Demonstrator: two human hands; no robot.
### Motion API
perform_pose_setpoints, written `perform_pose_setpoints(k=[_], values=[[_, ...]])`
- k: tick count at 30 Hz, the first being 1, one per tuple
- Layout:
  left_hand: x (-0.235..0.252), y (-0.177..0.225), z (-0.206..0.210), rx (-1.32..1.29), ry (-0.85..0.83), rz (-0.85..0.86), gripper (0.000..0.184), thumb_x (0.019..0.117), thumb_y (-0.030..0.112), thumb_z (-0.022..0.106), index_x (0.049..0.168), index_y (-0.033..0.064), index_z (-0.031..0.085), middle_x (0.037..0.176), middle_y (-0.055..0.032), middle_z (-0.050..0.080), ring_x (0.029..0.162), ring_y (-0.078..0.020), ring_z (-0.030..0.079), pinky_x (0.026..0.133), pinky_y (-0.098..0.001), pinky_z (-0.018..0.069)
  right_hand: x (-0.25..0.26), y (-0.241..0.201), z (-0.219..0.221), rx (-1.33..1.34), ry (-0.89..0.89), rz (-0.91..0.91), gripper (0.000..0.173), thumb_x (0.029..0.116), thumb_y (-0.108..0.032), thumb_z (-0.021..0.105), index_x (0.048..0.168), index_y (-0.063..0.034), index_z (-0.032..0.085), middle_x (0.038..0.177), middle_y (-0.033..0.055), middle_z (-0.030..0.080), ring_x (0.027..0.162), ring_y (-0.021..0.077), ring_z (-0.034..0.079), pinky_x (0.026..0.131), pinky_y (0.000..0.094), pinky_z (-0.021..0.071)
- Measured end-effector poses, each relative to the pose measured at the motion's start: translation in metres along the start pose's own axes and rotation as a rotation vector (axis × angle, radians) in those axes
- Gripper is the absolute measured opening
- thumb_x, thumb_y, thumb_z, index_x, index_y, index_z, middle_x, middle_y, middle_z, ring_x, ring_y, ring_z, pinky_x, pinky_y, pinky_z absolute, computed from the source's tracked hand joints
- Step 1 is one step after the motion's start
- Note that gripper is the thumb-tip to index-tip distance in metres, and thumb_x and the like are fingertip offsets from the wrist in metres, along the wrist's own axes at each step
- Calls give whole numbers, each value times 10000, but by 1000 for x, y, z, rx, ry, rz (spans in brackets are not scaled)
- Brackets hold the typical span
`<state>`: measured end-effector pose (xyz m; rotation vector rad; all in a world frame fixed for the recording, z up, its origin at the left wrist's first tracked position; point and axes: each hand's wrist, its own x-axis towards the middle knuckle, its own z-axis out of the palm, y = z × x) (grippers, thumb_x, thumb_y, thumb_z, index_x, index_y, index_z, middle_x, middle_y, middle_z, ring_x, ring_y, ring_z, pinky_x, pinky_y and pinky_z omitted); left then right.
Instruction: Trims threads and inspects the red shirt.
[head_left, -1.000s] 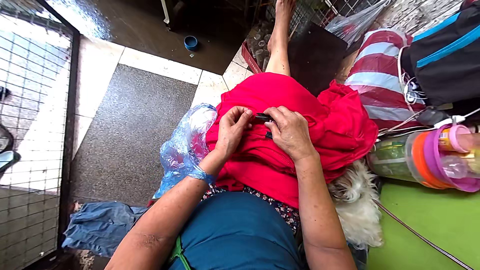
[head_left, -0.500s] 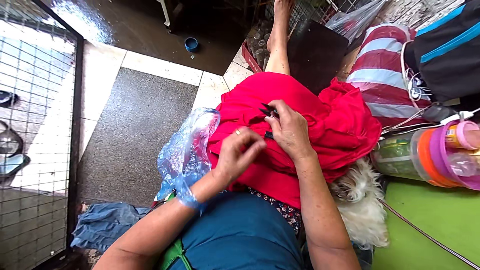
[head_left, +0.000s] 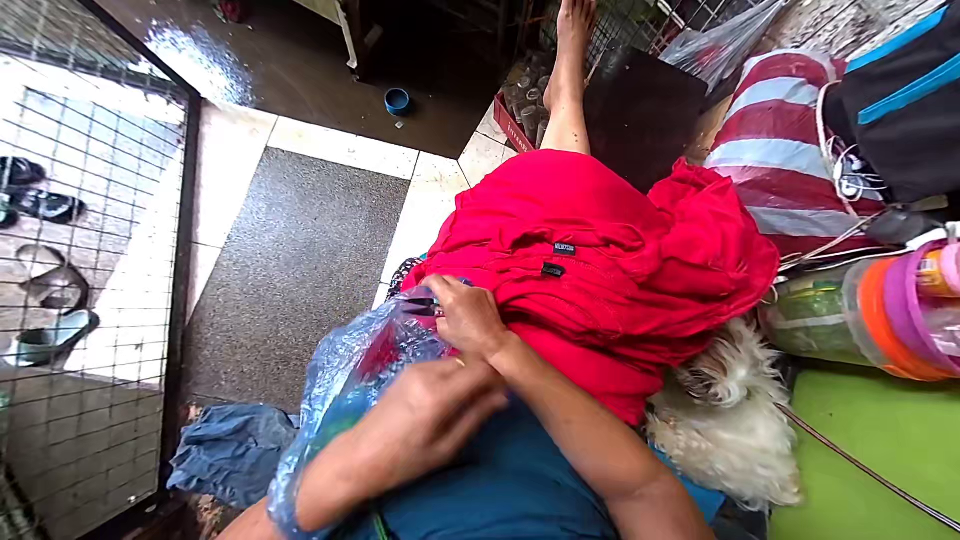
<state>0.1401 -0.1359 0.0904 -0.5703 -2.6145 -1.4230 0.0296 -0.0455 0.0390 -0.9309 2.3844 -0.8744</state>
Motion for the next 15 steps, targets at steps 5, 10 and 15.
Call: perform_pose_setpoints(k=[5, 10, 15], values=[[-36, -46, -28, 352, -138, -739, 241, 1039, 40, 513, 1190, -70, 666, 1076, -297, 694, 978, -486, 691, 864, -672, 518, -4, 2, -3, 81, 88, -27, 371, 836, 65, 699, 1203, 10, 684, 1062, 207, 715, 946, 368, 714, 761, 553, 566], [-34, -47, -35, 248, 35, -498, 254, 1008, 164, 566, 1074, -24, 723, 969, -184, 732, 858, -312, 724, 796, -510, 582, -13, 12, -48, 45, 201, -106, 362, 933, -2, 673, 1295, 2, 662, 1228, 183, 692, 993, 297, 722, 833, 479, 594], [27, -37, -17, 137, 174, -259, 194, 916, 225, 710, 891, 34, 725, 892, -90, 702, 786, -186, 679, 713, -386, 578, -18, 57, -124, -78, 475, 115, 190, 969, -37, 631, 1113, 56, 710, 1103, 217, 711, 1025, 325, 693, 909, 505, 539]])
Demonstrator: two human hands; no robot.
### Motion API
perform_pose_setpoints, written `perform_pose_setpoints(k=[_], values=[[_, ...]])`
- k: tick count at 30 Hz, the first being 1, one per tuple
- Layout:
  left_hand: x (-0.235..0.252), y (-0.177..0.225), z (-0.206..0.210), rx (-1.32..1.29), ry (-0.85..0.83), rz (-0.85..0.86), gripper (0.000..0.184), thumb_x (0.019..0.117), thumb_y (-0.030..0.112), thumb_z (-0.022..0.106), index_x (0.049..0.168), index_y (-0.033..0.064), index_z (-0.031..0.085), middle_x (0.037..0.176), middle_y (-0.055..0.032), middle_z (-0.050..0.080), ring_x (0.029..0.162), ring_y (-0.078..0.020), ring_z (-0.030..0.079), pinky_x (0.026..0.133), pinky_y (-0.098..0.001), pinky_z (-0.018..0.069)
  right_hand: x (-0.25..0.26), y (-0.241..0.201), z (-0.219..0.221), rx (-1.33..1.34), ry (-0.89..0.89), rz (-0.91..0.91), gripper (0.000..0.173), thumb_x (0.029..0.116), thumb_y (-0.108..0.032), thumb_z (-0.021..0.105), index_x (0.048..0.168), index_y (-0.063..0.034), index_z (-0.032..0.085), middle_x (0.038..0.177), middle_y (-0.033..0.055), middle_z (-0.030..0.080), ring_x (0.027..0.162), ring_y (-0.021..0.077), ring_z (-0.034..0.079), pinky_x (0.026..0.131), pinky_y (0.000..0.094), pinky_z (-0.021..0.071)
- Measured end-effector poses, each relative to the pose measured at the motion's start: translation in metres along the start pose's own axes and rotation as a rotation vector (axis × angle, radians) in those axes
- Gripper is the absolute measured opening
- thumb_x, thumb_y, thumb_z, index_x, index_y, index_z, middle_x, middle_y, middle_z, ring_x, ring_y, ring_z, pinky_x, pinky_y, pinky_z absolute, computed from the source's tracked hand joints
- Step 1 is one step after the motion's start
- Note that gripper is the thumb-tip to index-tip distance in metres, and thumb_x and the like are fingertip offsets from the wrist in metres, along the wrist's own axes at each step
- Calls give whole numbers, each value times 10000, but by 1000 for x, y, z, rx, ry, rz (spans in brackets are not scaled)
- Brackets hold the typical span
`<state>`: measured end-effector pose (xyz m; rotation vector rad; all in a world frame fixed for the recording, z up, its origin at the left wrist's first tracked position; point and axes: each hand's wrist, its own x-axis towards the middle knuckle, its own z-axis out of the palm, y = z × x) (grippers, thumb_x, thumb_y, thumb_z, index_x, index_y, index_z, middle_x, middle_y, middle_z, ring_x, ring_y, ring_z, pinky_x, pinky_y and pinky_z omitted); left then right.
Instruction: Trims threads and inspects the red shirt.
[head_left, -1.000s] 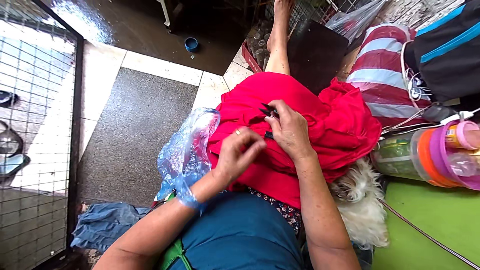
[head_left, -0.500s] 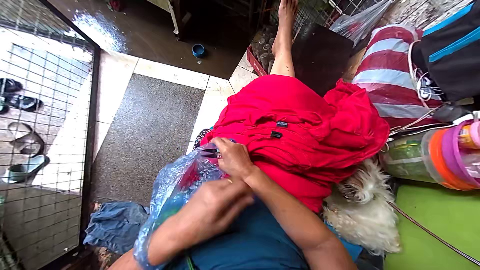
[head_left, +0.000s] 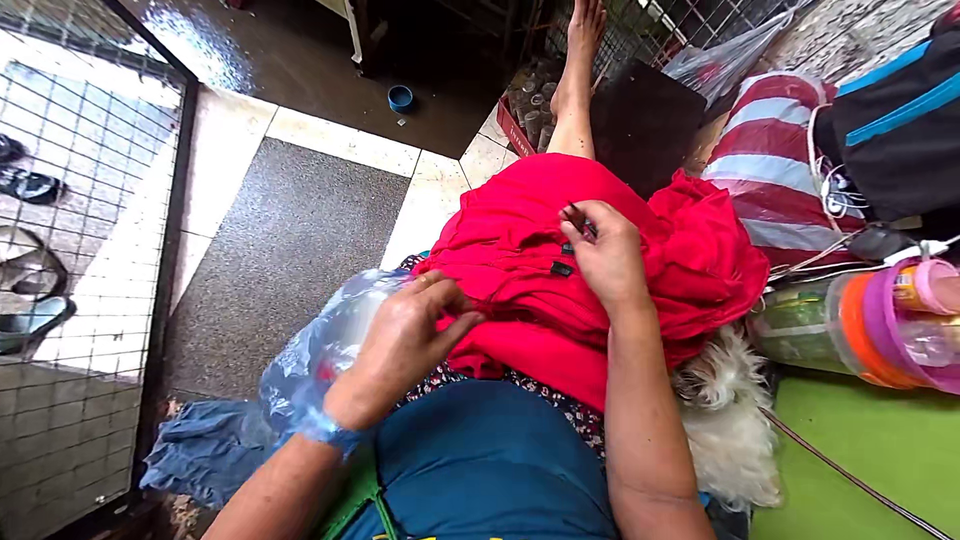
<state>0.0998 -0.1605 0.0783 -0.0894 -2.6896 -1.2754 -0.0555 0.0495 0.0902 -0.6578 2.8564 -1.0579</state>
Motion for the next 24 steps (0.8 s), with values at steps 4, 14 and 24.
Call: perform_pose_setpoints(k=[4, 14, 24], values=[[60, -9, 56, -64, -31, -120, 276, 991, 179, 657, 1169, -30, 689, 1121, -219, 683, 956, -334, 700, 846, -509, 577, -2, 28, 0, -34, 58, 197, 208, 981, -69, 637, 1137, 55, 696, 1106, 223, 686, 1039, 333, 658, 923, 507, 498], [26, -46, 66, -222, -45, 116, 146, 965, 84, 610, 925, -25, 698, 1008, -143, 655, 927, -195, 647, 859, -355, 550, -14, 44, 3, 450, 401, 103, 172, 1016, -88, 561, 1099, 33, 651, 985, 34, 679, 726, 0, 564, 654, 167, 468], [17, -63, 65, -411, -34, -12, 252, 1003, 199, 554, 904, 10, 689, 980, -26, 654, 951, -38, 618, 881, -242, 524, -60, 70, -56, 809, 809, 187, 159, 1079, -73, 431, 1055, -68, 588, 771, -62, 674, 460, -19, 477, 428, 125, 406]])
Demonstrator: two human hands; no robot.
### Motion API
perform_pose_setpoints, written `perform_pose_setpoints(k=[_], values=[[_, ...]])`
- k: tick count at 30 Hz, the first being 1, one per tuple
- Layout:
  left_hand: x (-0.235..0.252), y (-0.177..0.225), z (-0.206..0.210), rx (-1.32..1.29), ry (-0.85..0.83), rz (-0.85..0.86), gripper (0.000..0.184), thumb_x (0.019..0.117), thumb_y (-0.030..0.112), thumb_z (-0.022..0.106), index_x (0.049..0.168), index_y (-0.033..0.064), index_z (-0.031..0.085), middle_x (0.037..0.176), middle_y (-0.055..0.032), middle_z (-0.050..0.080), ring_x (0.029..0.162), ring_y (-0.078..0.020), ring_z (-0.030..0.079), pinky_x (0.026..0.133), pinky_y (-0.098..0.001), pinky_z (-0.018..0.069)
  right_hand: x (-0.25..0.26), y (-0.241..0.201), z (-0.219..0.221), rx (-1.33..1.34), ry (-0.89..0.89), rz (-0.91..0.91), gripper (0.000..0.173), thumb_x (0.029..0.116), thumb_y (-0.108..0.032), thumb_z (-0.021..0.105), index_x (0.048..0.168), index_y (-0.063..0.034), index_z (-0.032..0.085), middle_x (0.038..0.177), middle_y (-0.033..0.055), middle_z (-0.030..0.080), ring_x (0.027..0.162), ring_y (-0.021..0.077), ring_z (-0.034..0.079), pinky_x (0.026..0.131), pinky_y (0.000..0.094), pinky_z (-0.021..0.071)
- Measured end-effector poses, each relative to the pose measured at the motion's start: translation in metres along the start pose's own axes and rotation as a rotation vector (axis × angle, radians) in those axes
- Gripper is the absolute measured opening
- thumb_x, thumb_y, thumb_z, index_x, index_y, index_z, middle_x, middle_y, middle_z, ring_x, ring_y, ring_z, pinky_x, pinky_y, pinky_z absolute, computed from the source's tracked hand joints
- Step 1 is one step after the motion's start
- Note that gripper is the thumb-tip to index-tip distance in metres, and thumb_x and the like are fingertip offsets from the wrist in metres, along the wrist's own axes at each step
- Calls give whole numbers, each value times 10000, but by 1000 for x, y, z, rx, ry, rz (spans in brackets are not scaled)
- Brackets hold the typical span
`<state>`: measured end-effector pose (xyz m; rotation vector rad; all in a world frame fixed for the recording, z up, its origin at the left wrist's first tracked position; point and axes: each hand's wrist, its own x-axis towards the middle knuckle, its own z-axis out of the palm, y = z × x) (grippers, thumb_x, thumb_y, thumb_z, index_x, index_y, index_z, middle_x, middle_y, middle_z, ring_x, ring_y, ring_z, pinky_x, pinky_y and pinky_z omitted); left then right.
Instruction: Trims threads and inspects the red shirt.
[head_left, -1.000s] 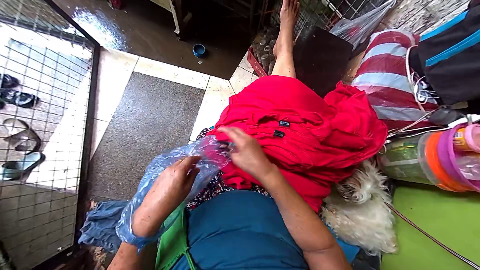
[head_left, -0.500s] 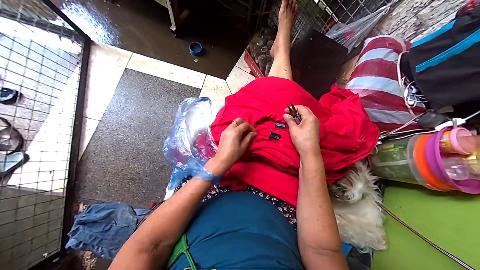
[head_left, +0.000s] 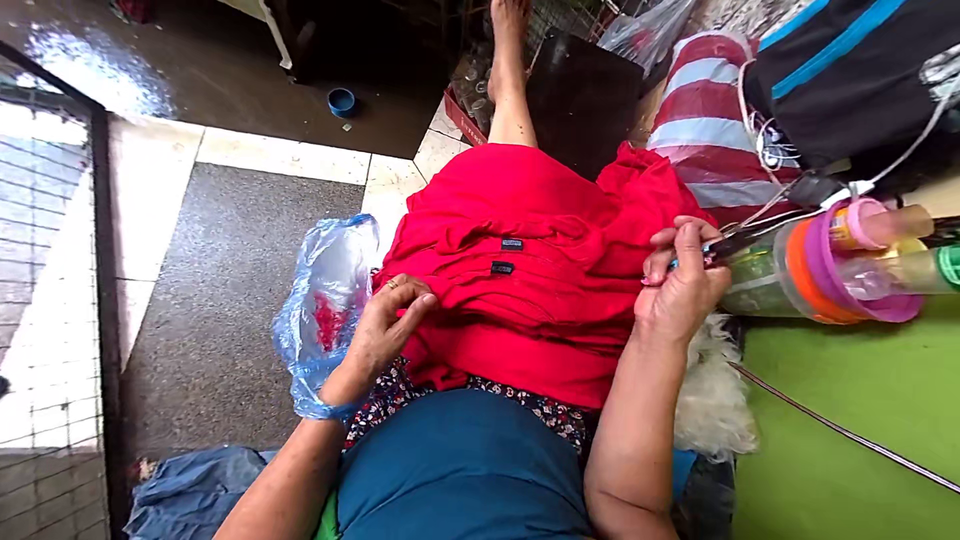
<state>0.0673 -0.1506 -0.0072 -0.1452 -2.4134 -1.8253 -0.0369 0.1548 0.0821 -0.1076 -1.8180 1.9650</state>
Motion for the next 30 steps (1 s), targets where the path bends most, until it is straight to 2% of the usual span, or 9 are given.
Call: perform_pose_setpoints(k=[3, 5, 7, 10, 16, 20, 25, 28, 30], values=[[6, -1, 5, 2, 139, -26, 277, 1026, 189, 512, 924, -18, 665, 916, -18, 650, 850, -17, 629, 816, -231, 552, 3, -6, -12, -170, -44, -21, 118, 1059, -80, 485, 1042, -59, 600, 778, -79, 678, 477, -45, 470, 443, 117, 395], [19, 2, 8, 105, 252, -77, 272, 1038, 197, 532, 1006, -40, 660, 926, -76, 642, 815, -69, 621, 774, -264, 541, 5, -2, -16, -409, -188, -13, 133, 1028, -98, 537, 1082, -12, 622, 929, -32, 683, 684, -32, 562, 623, 160, 473], [35, 5, 9, 209, 254, -125, 296, 1047, 197, 542, 1150, -54, 661, 1118, -205, 637, 956, -230, 646, 847, -381, 547, 6, 3, -10, -601, -299, 51, 209, 1013, -62, 543, 1154, 52, 645, 1123, 120, 692, 1009, 93, 650, 882, 268, 529], [58, 7, 13, 270, 144, -213, 392, 1070, 270, 517, 1318, -17, 622, 1296, -263, 598, 1128, -347, 630, 955, -500, 511, 5, 8, 0, -795, -221, 60, 259, 1028, -6, 502, 1219, 58, 665, 1227, 222, 667, 1142, 247, 634, 992, 366, 486], [64, 4, 24, 194, 129, -213, 260, 1015, 201, 619, 1073, -51, 646, 1130, -200, 618, 932, -208, 645, 826, -377, 552, 9, 8, -14, -711, -169, 110, 179, 1014, -100, 603, 1067, 38, 705, 1006, 128, 695, 889, 109, 636, 843, 271, 513], [61, 0, 22, 139, 188, -236, 276, 1029, 198, 579, 1128, -57, 612, 1037, -142, 636, 893, -120, 627, 819, -315, 533, 7, 17, -2, -696, -319, 216, 246, 1006, -177, 651, 1081, 48, 716, 1007, 166, 715, 928, 196, 667, 882, 393, 523], [61, 6, 11, 154, 248, -194, 286, 1013, 186, 588, 1149, -66, 577, 1018, -106, 625, 895, -65, 611, 821, -262, 519, 6, 26, -1, -507, -185, 82, 109, 976, -81, 634, 964, 7, 697, 831, 12, 656, 745, 1, 587, 727, 187, 498], [66, 30, 20, 128, 228, -5, 372, 992, 197, 629, 1205, -91, 526, 1172, -163, 619, 1054, -121, 629, 930, -300, 532, 6, 8, -10, -503, -159, 2, 132, 985, -86, 619, 975, 24, 690, 849, 23, 657, 765, -3, 589, 743, 178, 495], [70, 56, 38, 113, 128, 148, 309, 1008, 177, 608, 1156, -93, 575, 1134, -154, 642, 1022, -119, 651, 918, -314, 552, 3, -3, -12, -461, -174, -36, 116, 990, -82, 602, 952, 3, 672, 816, -14, 623, 721, -32, 556, 695, 143, 472]])
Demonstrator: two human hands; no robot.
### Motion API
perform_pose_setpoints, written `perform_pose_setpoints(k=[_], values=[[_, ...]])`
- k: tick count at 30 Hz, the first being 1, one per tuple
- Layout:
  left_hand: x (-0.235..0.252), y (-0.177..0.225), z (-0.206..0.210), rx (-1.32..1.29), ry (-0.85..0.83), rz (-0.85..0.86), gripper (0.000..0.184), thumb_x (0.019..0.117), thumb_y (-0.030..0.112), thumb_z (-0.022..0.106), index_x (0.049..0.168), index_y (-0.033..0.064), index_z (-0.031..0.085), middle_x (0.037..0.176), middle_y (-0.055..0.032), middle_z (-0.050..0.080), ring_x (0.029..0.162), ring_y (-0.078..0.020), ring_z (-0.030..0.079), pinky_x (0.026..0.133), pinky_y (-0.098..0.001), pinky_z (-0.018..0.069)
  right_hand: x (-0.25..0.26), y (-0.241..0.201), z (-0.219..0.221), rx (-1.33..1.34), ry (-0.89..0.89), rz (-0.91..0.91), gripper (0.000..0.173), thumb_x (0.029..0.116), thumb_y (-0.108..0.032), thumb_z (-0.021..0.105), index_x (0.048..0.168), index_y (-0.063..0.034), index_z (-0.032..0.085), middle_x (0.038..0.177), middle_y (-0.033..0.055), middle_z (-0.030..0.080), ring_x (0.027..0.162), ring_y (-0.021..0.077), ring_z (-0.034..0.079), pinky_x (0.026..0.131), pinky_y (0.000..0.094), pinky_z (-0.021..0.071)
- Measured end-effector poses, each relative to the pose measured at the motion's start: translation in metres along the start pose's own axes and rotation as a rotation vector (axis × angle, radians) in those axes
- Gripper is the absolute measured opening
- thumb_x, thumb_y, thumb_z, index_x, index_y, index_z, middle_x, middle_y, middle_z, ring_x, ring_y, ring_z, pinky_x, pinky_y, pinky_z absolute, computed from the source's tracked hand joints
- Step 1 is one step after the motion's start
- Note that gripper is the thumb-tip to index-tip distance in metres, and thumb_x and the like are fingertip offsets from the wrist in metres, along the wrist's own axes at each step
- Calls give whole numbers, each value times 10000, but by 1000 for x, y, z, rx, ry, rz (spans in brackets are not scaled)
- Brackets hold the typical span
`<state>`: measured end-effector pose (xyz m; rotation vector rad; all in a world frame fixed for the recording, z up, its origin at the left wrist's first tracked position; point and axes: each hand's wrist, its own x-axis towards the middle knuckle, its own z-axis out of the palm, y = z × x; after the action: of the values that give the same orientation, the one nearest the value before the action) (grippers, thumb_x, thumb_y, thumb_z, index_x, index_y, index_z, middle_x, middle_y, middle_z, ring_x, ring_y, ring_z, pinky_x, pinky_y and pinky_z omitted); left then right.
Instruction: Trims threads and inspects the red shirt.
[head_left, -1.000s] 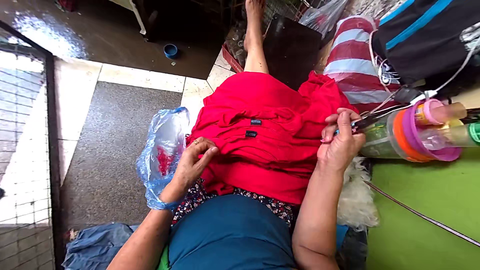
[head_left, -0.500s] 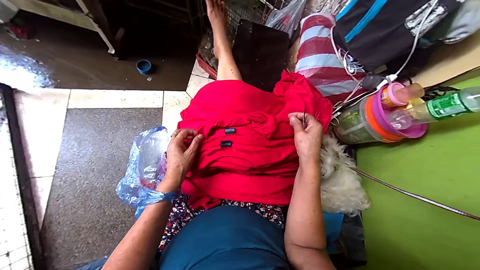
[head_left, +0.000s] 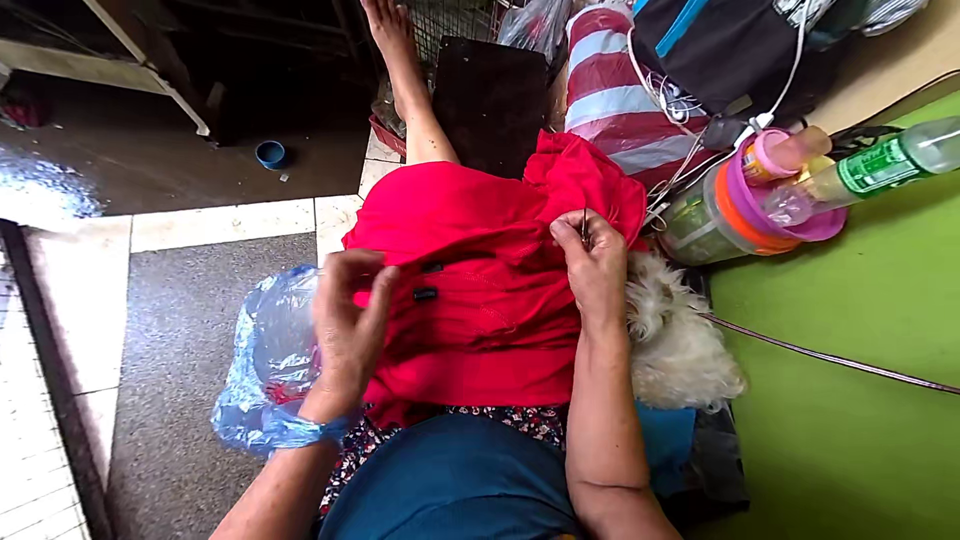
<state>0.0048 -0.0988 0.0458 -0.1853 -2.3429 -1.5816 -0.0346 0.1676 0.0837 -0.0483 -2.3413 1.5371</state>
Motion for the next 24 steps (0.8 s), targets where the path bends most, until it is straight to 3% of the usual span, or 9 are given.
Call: perform_pose_setpoints(k=[2, 4, 8, 10, 12, 14, 16, 19, 24], values=[[6, 24, 25, -35, -132, 160, 222, 995, 146, 600, 1035, -62, 664, 1059, -134, 676, 980, -138, 663, 881, -329, 568, -2, -8, -2, 93, -11, 13, 89, 992, -76, 579, 930, -47, 635, 741, -83, 540, 595, -61, 449, 567, 113, 390], [11, 46, 54, -88, -229, 259, 180, 979, 89, 595, 1007, -41, 716, 1032, -127, 698, 951, -140, 679, 857, -308, 582, -6, -13, -5, 163, -38, 41, 84, 999, -84, 561, 937, -74, 617, 705, -102, 508, 532, -59, 401, 506, 112, 354], [24, 63, 96, -152, -237, 232, 241, 1001, 1, 547, 1199, -63, 667, 1166, -181, 686, 1031, -186, 686, 933, -311, 561, -21, -25, -6, 190, -77, 91, 125, 1039, -203, 541, 962, -140, 617, 649, -41, 482, 415, 1, 305, 380, 132, 251], [28, 58, 106, -125, -181, 217, 247, 1004, -3, 553, 1222, -49, 660, 1196, -179, 683, 1081, -194, 679, 974, -304, 542, -24, -23, 1, 75, -34, 26, 117, 1027, -173, 542, 947, -114, 604, 673, -19, 477, 462, 21, 360, 415, 148, 293], [27, 55, 111, -39, -174, 182, 254, 983, 28, 602, 1219, -35, 672, 1205, -189, 688, 1123, -252, 672, 994, -364, 532, -23, -19, 8, -88, -8, -61, 108, 1012, -117, 569, 940, -47, 612, 772, 34, 535, 589, 56, 468, 514, 177, 379], [27, 55, 113, 46, -171, 160, 225, 946, 68, 664, 1144, -34, 702, 1151, -205, 690, 1079, -311, 675, 951, -441, 540, -22, -14, 15, -216, 9, -149, 69, 958, -49, 617, 930, 11, 637, 838, 101, 596, 688, 115, 554, 605, 226, 461], [29, 54, 115, 99, -153, 158, 152, 919, 82, 698, 1021, -27, 729, 1075, -199, 706, 1004, -318, 694, 880, -461, 559, -21, -13, 18, -279, 8, -194, 63, 912, -27, 662, 888, 31, 658, 841, 125, 605, 708, 150, 573, 624, 256, 475], [32, 51, 115, 49, -160, 138, 105, 932, 76, 696, 957, -16, 740, 1003, -157, 716, 921, -242, 695, 834, -384, 562, -19, -11, 12, -226, -22, -205, 122, 939, -85, 686, 891, 27, 681, 840, 93, 598, 692, 85, 547, 609, 186, 445], [38, 46, 108, -91, -214, -18, 131, 962, 154, 694, 962, 40, 757, 882, -48, 730, 833, -53, 670, 808, -232, 530, -18, 7, 8, 39, -44, 16, 83, 1004, -159, 620, 1031, -81, 626, 791, -41, 580, 597, -38, 499, 543, 113, 413]])
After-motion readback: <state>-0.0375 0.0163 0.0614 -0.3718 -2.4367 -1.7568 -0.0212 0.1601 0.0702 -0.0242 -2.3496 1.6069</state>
